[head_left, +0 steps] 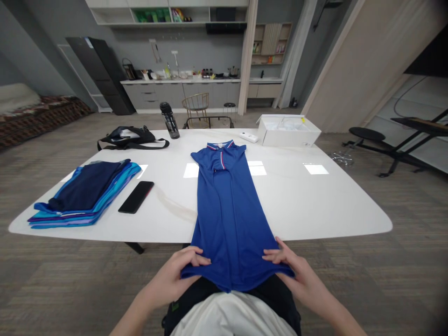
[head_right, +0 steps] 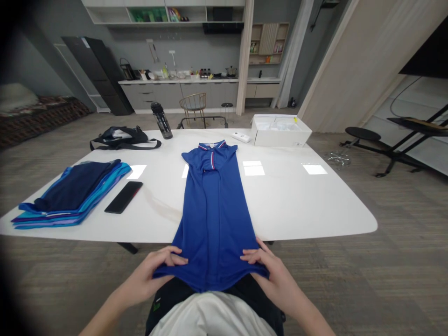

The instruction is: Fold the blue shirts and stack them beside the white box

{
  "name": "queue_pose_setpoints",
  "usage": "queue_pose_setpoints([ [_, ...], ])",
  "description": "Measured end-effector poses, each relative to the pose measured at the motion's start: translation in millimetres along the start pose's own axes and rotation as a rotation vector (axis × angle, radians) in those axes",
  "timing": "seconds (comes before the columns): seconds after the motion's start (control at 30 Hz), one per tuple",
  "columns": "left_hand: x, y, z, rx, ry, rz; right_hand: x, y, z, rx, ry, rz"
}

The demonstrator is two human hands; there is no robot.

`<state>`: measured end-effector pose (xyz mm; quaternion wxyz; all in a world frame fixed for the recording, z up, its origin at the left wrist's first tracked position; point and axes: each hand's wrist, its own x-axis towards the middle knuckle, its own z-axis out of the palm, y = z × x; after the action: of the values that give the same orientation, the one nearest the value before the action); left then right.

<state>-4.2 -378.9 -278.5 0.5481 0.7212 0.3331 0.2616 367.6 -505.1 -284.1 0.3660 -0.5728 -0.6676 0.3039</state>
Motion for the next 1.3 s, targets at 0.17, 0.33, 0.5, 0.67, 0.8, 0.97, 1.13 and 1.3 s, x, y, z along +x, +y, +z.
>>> queue_pose_setpoints([
  [0.17, 69.0, 28.8, -23.0, -0.533, -0.121, -0.086, 69.5, -26.6, -33.8, 0.122, -0.050, 0.061],
  [0.33, 158.5, 28.9, -47.6, -0.919, -0.183, -0.193, 158.1, -25.5, -59.2, 0.240, -0.029, 0.063],
  [0.5, 240.5, 10.2, -72.4, -1.124, -0.076, -0.172, 247.4, -3.1, -70.0, 0.537, 0.091, 0.153],
  [0.67, 322.5, 5.9, -105.3, -1.149, -0.164, -0.268, 341.1, 18.5, -84.6, 0.720, 0.113, 0.212],
  [0.8, 387.1, 10.4, -135.8, -1.070, -0.127, -0.271, 410.4, 32.5, -97.6, 0.768, 0.085, 0.205],
  [0.97, 453.3, 14.5, -179.0, -0.941, -0.042, -0.190, 487.4, 51.7, -118.1, 0.846, -0.034, 0.197],
  [1.13, 520.5, -24.2, -199.1, -0.737, 0.168, -0.166, 570.4, 101.3, -109.9, 0.752, 0.004, 0.296],
  [1.3, 563.2, -88.8, -192.8, -0.166, 0.560, -0.365, 612.8, 166.5, -74.0, -0.011, 0.297, 0.375],
])
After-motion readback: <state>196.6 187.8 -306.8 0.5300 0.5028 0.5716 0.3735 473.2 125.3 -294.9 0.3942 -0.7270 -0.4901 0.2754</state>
